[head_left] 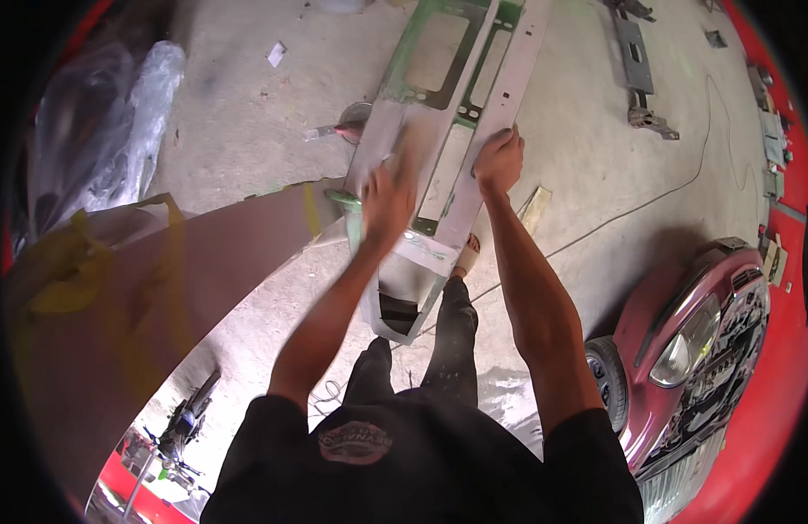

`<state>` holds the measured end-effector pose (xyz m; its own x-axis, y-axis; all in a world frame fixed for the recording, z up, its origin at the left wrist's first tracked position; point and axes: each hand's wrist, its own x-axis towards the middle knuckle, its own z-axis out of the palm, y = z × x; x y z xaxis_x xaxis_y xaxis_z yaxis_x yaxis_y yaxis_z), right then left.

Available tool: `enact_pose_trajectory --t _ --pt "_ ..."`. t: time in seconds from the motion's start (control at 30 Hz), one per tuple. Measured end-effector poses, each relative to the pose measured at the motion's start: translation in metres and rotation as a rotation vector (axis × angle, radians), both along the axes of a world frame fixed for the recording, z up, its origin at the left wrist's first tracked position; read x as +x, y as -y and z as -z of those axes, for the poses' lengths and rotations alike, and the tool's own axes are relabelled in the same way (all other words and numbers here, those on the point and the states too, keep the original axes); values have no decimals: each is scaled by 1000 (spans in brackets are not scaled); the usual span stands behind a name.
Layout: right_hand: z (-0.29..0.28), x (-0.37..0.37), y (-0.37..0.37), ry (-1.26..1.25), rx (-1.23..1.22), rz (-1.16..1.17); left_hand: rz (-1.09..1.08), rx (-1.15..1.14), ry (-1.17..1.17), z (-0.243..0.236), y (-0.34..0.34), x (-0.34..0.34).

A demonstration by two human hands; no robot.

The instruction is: Sand the surface of a car bumper using a sanding block.

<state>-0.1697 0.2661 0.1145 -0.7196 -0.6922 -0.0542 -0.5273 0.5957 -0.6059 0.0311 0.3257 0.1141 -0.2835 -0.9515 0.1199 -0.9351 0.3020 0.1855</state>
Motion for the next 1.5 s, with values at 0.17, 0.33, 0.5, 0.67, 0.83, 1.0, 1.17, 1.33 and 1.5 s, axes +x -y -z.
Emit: enact_pose_trajectory --t 0.17,0.33,0.5,0.67,0.83,1.0,1.17,1.33,1.5 --pt "-6 4 2 10 -21 -12 23 43 -68 -17 -28 6" --pt "-11 16 7 25 -35 -40 2 1 -167 -27 93 -6" --pt "7 -18 -7 -32 -16 -15 105 151 -204 -13 -73 11" --pt "-16 18 16 33 -68 -42 -20 -20 -113 -24 83 -1" --pt "-5 1 4 18 -56 -8 8 25 -119 -6 49 -4" --pt "-12 0 0 42 -43 3 97 58 -101 -14 -57 18" --pt "-13 19 5 37 -61 -33 -89 -27 -165 -32 113 -11" --pt "-1 -5 0 15 -30 11 68 87 -197 -5 -55 16" --pt "-2 8 6 25 -70 -4 -15 -33 -98 -16 41 7"
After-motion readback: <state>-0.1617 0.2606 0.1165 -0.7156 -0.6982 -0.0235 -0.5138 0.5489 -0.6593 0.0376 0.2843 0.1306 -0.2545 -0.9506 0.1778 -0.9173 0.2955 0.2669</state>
